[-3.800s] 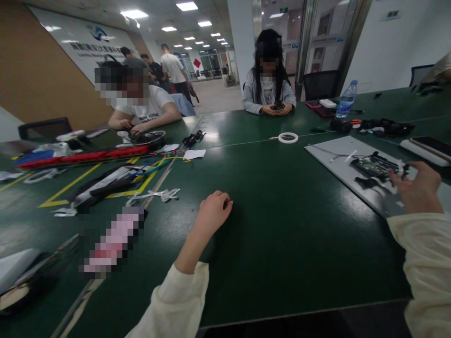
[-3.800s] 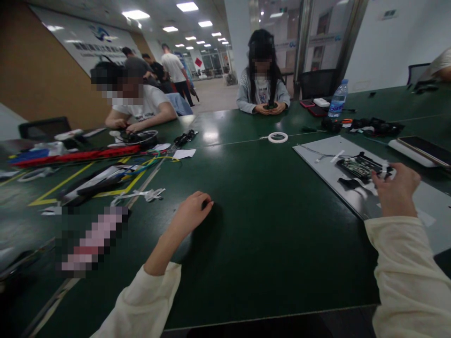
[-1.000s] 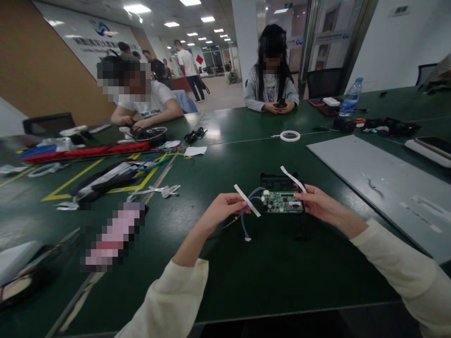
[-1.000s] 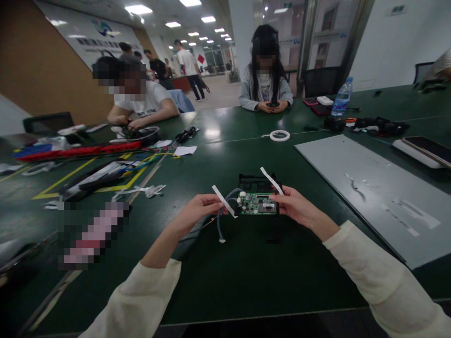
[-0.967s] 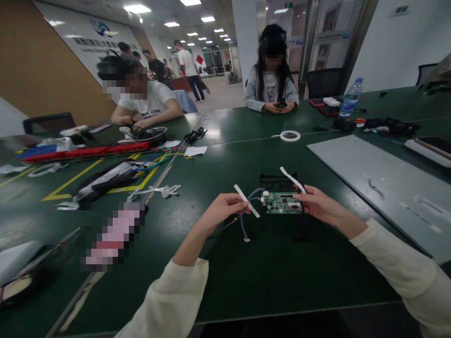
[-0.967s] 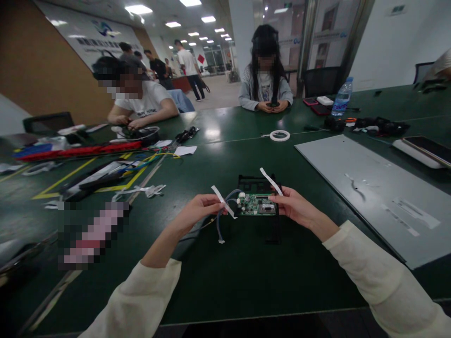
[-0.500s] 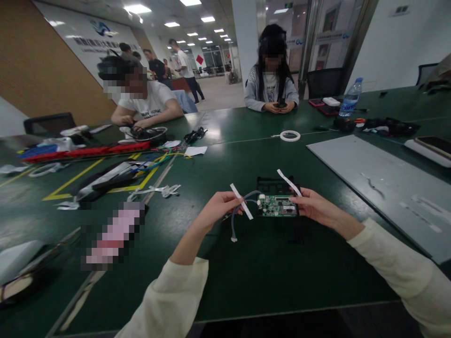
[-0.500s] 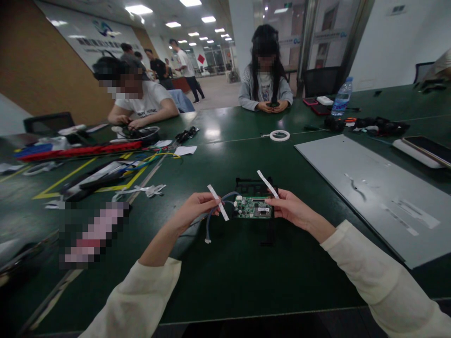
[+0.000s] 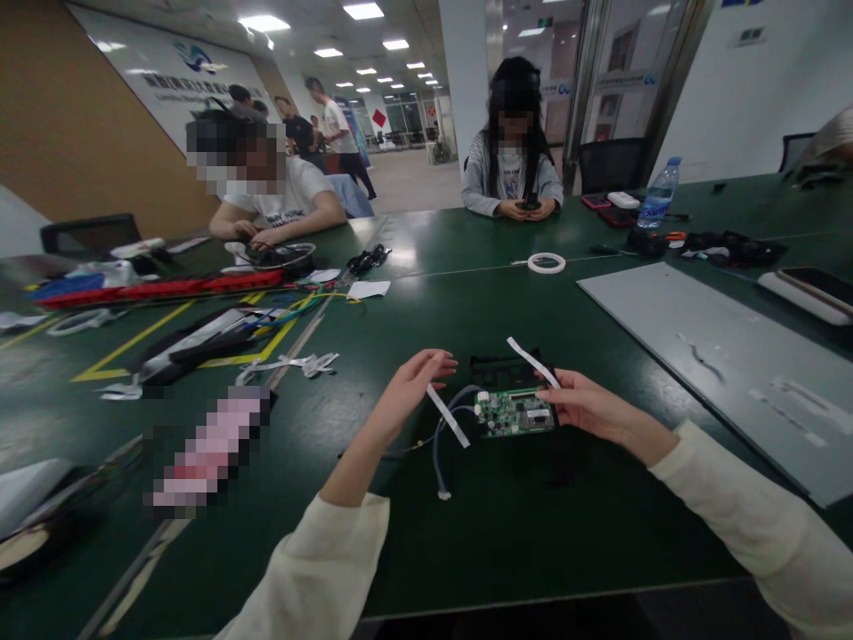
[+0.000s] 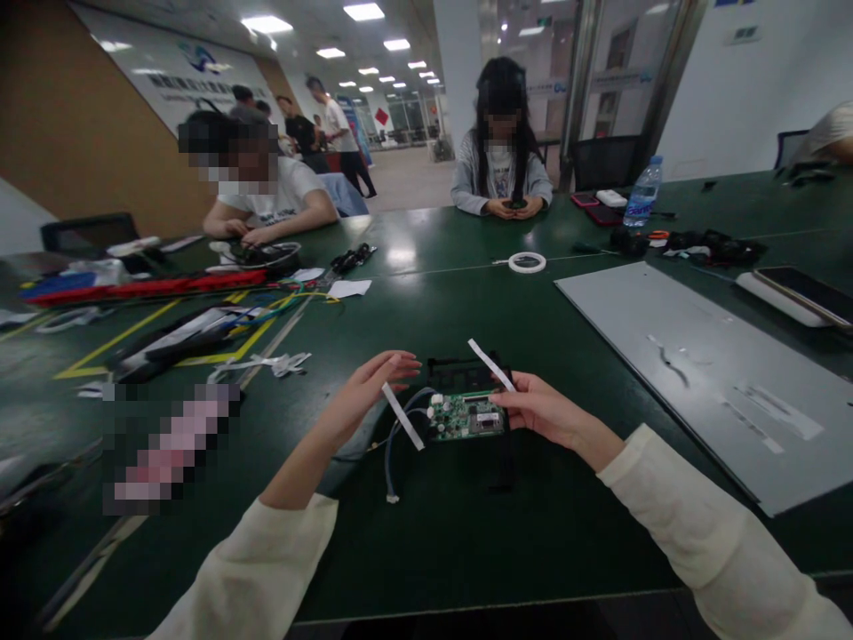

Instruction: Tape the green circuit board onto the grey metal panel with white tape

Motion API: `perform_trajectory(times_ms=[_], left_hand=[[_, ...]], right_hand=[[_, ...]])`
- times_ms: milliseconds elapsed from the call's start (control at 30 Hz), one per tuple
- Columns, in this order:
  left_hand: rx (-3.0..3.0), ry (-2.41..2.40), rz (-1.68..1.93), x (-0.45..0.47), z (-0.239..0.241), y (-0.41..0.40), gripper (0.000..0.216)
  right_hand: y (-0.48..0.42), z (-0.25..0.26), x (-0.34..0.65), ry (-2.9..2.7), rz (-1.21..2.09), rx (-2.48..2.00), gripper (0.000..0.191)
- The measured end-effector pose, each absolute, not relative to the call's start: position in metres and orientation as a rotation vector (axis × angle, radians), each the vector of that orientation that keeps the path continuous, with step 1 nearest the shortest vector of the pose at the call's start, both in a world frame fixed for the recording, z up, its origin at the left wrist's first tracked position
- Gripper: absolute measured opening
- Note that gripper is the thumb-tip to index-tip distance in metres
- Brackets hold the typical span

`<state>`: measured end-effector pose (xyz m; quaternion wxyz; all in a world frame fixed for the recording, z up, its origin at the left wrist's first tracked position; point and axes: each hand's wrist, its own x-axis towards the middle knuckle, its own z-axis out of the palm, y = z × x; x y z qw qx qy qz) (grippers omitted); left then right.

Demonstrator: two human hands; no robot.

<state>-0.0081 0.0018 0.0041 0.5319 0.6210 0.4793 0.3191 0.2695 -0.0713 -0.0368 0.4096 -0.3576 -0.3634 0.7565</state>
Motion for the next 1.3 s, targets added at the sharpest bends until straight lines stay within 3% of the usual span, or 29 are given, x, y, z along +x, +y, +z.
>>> perform_trajectory(times_ms=[267, 400, 500, 600, 700, 767, 933, 1300], left_hand=[[1.072, 0.863, 0.333, -0.008, 0.001, -0.007, 0.037], [1.055, 0.892, 0.328, -0.006, -0.005, -0.004, 0.037], [1.045, 0.932, 0.323, -0.007, -0.006, -0.001, 0.035], [1.034, 0.926, 0.324, -0.009, -0.006, 0.0, 0.032], [1.032, 0.919, 0.318, -0.01, -0.007, 0.001, 0.033], [1.04, 0.919, 0.316, -0.01, -0.009, 0.001, 0.035], [1.054, 0.926, 0.312, -0.01, -0.011, 0.002, 0.034], [1.059, 0.914, 0.305, -0.007, -0.007, -0.002, 0.031]], right_hand=[[-0.078, -0.032, 0.26, -1.127, 1.99, -0.89, 0.043], [-0.072, -0.025, 0.27, -1.274, 1.798, -1.04, 0.05], [-0.062, -0.019, 0.302, -1.362, 1.358, -1.272, 0.05], [-0.056, -0.021, 0.36, -1.47, 0.579, -1.632, 0.04], [-0.06, -0.035, 0.429, -1.41, -0.088, -2.093, 0.045], [-0.068, -0.047, 0.469, -1.273, -0.112, -2.423, 0.05], [-0.084, -0.072, 0.517, -1.117, 0.053, -2.647, 0.055], [-0.077, -0.069, 0.514, -1.014, 0.139, -2.532, 0.023]])
